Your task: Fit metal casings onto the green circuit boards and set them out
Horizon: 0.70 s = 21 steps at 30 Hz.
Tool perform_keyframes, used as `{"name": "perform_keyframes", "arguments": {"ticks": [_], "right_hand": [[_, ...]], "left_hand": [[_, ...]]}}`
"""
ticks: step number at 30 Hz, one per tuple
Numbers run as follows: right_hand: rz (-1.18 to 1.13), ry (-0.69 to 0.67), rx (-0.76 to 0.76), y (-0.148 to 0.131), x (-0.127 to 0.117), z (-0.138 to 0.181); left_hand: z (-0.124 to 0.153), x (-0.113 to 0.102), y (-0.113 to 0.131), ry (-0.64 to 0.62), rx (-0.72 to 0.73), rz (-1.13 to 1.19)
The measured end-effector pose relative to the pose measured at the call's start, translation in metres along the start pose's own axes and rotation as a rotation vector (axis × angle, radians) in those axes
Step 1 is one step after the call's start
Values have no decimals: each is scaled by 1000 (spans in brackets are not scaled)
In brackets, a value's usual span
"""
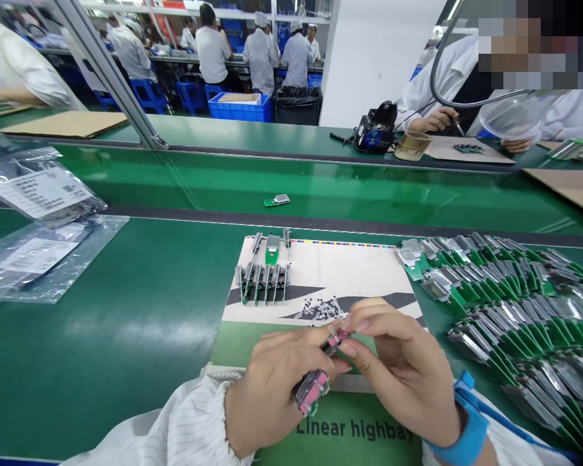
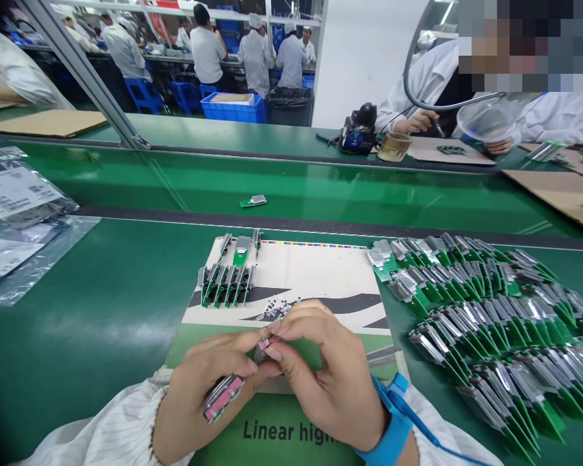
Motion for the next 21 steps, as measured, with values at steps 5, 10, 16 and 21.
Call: {"name": "perform_keyframes", "arguments": {"ticks": [5, 10, 16, 21], "right_hand": [[16, -56, 171, 27, 5, -2], [27, 94, 350, 66, -15, -29], [330, -98, 570, 144, 1, -88], [607, -194, 560, 184, 38, -113]], "left_hand": [[-13, -7, -7, 65, -159, 13], [-66, -24, -52, -107, -410, -119], [-180, -55, -159, -188, -541, -351], [-213, -29, -214, -296, -627, -337]]}}
Point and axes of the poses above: each hand's wrist, its own z-axis away from the middle knuckle, its own x-axis out of the palm, y = z × x, the point moved 10 cm from there along -z, towards the middle knuckle
